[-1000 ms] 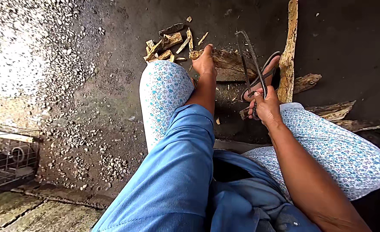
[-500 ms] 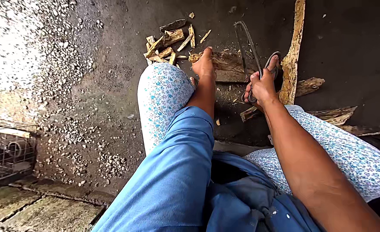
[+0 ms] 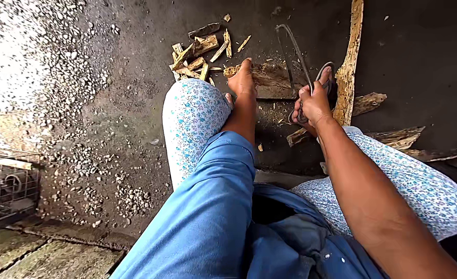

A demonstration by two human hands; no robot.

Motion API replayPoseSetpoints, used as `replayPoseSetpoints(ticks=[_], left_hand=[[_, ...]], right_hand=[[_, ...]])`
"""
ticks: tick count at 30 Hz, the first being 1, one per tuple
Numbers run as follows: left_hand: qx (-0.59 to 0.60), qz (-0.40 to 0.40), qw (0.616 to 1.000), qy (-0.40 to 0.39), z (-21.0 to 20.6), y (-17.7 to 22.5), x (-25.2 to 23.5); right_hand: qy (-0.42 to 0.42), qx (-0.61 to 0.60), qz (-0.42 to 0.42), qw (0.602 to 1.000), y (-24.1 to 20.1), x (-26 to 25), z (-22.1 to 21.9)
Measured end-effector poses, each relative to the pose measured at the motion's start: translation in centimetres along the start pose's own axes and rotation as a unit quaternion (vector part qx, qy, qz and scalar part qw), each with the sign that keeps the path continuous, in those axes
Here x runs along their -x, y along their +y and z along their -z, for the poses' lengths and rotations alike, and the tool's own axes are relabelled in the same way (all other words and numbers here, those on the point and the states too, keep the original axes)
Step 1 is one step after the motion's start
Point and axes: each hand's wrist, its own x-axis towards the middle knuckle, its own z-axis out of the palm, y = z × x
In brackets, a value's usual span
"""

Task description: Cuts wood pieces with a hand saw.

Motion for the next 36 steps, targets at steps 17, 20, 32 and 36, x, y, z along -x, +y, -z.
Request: replayPoseSetpoints(ticks=[17,20,32,36], left_hand=[[0.006,-0.002,1.0,-0.024,0.8,-0.3,-0.9],[0.015,0.003,1.0,-0.022,0.2,0.0,-1.3],[0.0,-0.004,1.0,-0.026,0.5,-0.2,-0.8],[0.003,-0.005,1.0,-0.024,0.2,0.0,-1.3]], right_hand=[[-0.046,-0.016,-0.033,0.998,-0.9,1.1,2.4],[-0.086,-0.02,-0.038,0.995,1.1,6.0,7.4],[-0.079,-0.041,-0.065,0.994,-1.6,-1.2,4.8],[-0.104,-0.023,-0.057,0.993,-0.3,4.7,9.2]])
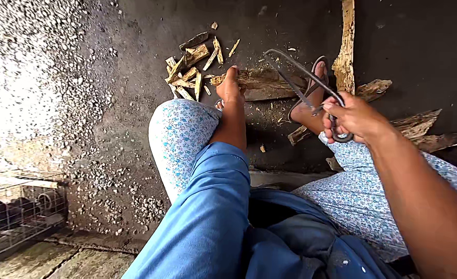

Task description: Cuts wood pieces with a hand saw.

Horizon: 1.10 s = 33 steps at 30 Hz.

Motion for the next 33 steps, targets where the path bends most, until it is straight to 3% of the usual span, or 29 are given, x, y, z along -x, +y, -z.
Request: replayPoseSetpoints(ticks=[3,8,15,23,27,33], left_hand=[[-0.015,-0.003,1.0,-0.02,-0.1,0.0,-0.3],[0.002,-0.005,1.0,-0.021,0.4,-0.3,0.1],[0.041,-0.064,0.996,-0.036,-0.3,-0.8,1.6],[0.025,-0.096,0.964,-0.249,1.3,-0.1,1.4],[0.119,-0.057,0.962,-0.24,0.9,-0.5,1.6],[0.127,0.013,0.977,-0.171,0.7,0.2,1.5]], right_hand=[[-0.005,0.012,-0.008,1.0,-1.5,0.0,1.5],[0.044,0.086,-0.026,0.995,-5.6,-7.2,-3.6],[0.081,0.019,0.019,0.996,-1.1,-7.1,-5.6],[0.057,-0.018,-0.008,0.998,-3.5,-6.2,-1.8],[0.08,-0.031,-0.007,0.996,-3.3,-5.6,-3.7],[0.094,-0.031,0.062,0.993,1.4,-4.8,-6.8]])
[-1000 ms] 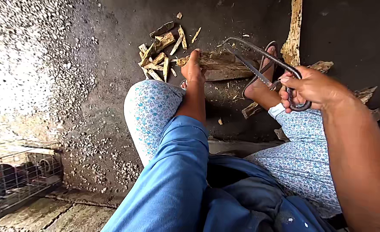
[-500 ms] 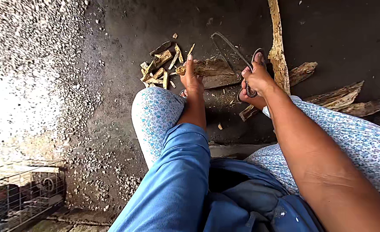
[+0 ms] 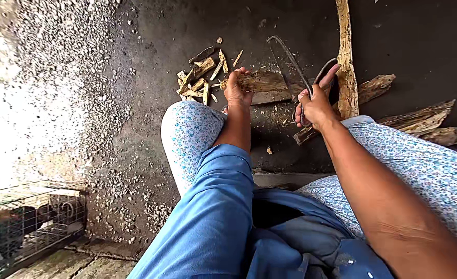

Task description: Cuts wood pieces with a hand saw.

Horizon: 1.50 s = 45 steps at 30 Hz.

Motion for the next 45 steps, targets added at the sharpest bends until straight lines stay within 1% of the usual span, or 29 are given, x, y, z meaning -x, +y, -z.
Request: replayPoseSetpoints(ticks=[3,5,9,11,14,18,22,27,32,35,40,43,45], left_hand=[[-0.023,0.015,0.999,0.017,-0.4,0.2,-0.4],[-0.042,0.021,0.999,0.025,-0.7,0.6,-0.6],[-0.043,0.018,0.999,0.022,-0.8,0.6,-1.7],[-0.055,0.019,0.998,0.024,-1.0,0.7,-2.1],[-0.073,0.016,0.997,0.034,-1.2,0.9,-2.4],[-0.064,0.011,0.997,0.038,-1.2,0.7,-2.6],[-0.056,0.011,0.998,0.036,-1.2,0.7,-2.3],[-0.039,0.008,0.999,0.034,-0.9,0.6,-2.2],[-0.035,0.009,0.999,0.033,-0.6,0.7,-2.3],[-0.038,0.01,0.999,0.035,-0.3,0.6,-2.6],[-0.061,0.013,0.997,0.052,0.4,0.8,-3.4],[-0.056,0.005,0.998,0.039,0.4,0.4,-3.3],[-0.042,-0.005,0.999,0.029,0.3,0.2,-3.1]], right_hand=[[0.012,0.0,0.022,1.0,2.3,0.6,0.1],[0.009,0.004,0.011,1.0,2.4,2.3,0.4],[-0.005,0.018,-0.011,1.0,2.0,5.8,1.9],[0.007,0.011,-0.016,1.0,1.6,6.1,2.2],[0.027,0.022,0.0,0.999,2.0,5.8,1.9],[0.032,0.016,0.016,0.999,2.8,5.8,1.8],[0.038,0.015,0.028,0.999,2.7,6.5,2.0],[0.024,0.05,-0.004,0.998,2.1,7.0,2.0],[0.02,0.078,-0.031,0.996,2.6,9.8,2.0],[0.01,0.04,-0.026,0.999,2.7,9.8,2.7],[-0.008,-0.015,-0.05,0.999,1.2,8.4,3.6],[-0.009,-0.08,-0.056,0.995,1.9,8.5,3.7],[0.003,-0.076,-0.035,0.997,2.2,9.3,3.8]])
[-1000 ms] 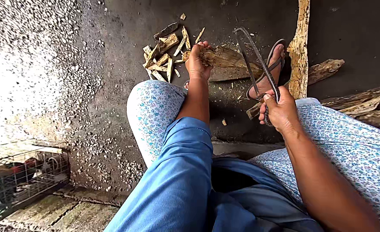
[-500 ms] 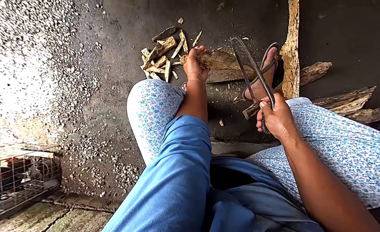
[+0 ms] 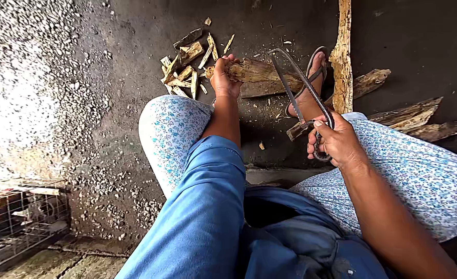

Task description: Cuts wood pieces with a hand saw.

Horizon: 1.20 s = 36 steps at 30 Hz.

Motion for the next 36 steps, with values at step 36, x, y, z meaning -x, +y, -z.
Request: replayPoseSetpoints(ticks=[36], left_hand=[[0.039,0.014,0.999,-0.018,1.2,0.0,0.7]], right_hand=[[-0.033,0.168,0.012,0.985,-2.0,-4.2,-2.0]])
